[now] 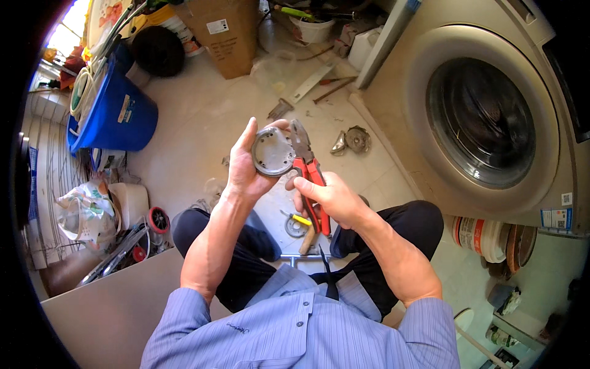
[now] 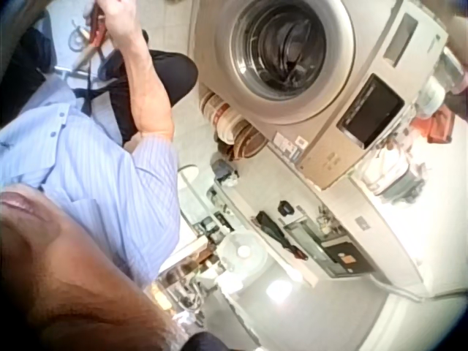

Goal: The person holds a metal housing and uses pliers and a screwdriver to bend and adjust metal tabs around the edge of the component.

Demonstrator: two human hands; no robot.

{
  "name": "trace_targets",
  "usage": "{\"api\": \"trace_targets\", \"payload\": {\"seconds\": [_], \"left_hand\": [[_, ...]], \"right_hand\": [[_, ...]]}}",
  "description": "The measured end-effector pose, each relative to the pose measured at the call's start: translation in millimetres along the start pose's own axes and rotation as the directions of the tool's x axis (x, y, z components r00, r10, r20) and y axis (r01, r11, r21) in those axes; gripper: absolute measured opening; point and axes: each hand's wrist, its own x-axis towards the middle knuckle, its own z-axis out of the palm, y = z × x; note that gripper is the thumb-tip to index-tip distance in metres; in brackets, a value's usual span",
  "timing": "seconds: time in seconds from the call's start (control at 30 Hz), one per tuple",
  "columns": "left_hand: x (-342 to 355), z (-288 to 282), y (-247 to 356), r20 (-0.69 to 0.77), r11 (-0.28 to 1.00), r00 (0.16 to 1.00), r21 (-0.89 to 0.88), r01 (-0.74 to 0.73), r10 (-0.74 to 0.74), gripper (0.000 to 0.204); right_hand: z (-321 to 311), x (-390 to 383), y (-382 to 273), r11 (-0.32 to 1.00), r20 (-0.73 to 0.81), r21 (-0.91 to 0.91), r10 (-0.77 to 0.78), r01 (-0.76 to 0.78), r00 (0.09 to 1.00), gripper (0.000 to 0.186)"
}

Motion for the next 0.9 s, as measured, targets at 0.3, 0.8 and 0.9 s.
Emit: {"api": "trace_targets", "payload": {"seconds": [0.3, 0.8, 0.9], "left_hand": [[-4.6, -5.9, 2.1, -0.077, 0.993, 0.996, 0.104, -0.046, 0.054, 0.055], [-10.1, -7.9, -3.6, -0.139, 0.947, 0.970, 0.282, -0.153, 0.199, 0.051], [-10.6, -9.1, -3.9, -0.191, 0.976, 0.969, 0.179, -0.126, 0.160, 0.051]], "right_hand": [[6.9, 9.8, 6.2, 0.859, -0.278, -0.510, -0.109, -0.050, 0.954, 0.032], [6.5, 23.1, 28.2, 0.268, -0.205, -0.962, -0.616, -0.041, 0.761, 0.029], [9.7, 23.9, 22.3, 0.329, -0.239, -0.944, -0.622, -0.028, 0.746, 0.027]]}}
